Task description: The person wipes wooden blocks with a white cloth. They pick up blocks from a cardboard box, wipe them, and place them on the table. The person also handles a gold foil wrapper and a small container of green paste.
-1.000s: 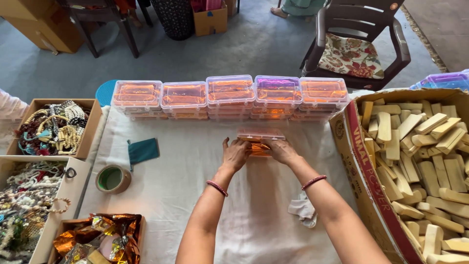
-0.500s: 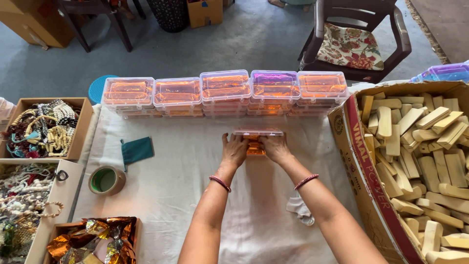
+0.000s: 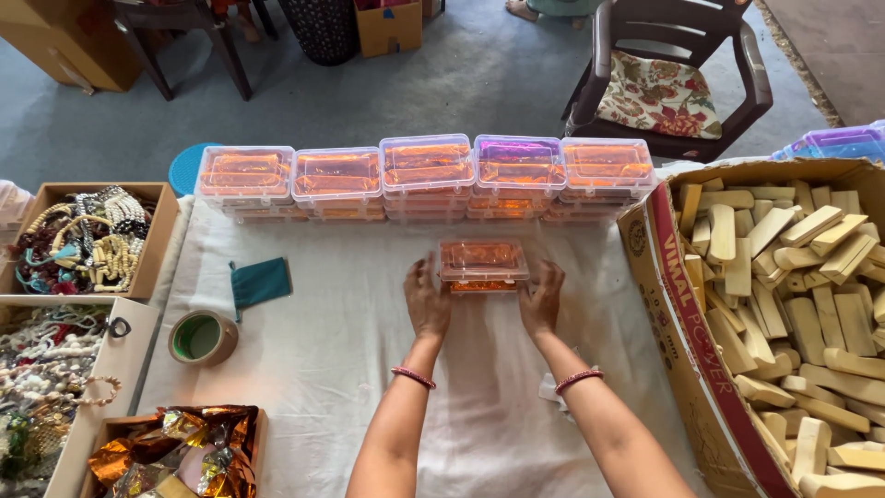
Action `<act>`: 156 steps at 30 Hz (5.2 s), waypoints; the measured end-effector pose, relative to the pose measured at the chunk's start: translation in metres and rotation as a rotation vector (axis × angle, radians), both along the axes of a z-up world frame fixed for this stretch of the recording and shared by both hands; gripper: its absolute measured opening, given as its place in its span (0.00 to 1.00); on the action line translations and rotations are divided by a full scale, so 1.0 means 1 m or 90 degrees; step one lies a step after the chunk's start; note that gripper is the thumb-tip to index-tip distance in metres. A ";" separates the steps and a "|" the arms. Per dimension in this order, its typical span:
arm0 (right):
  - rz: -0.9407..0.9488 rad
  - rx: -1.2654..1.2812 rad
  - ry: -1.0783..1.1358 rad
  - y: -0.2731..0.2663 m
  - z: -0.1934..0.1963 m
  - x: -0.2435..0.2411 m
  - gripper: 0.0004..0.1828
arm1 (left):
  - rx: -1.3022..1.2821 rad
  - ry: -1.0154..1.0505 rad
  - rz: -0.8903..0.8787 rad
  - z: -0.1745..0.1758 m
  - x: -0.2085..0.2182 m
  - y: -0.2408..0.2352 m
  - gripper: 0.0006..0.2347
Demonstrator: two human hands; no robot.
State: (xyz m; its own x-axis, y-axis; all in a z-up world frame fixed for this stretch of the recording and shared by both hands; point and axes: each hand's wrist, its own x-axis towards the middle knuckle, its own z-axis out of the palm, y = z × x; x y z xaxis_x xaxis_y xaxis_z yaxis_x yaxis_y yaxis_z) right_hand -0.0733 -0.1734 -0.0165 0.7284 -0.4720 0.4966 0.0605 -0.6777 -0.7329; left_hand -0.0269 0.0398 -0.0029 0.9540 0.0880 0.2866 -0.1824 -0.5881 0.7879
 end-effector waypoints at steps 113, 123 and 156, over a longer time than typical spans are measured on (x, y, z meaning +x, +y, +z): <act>-0.361 -0.231 0.180 -0.368 0.140 -0.079 0.30 | 0.188 -0.276 -0.013 -0.189 -0.172 0.049 0.06; -0.075 -0.517 0.671 -0.364 0.146 -0.081 0.10 | 0.223 -0.098 -0.070 -0.148 -0.179 0.042 0.05; -0.292 -0.160 0.557 -0.274 0.076 -0.233 0.38 | 0.414 0.219 -0.481 -0.019 -0.236 0.090 0.24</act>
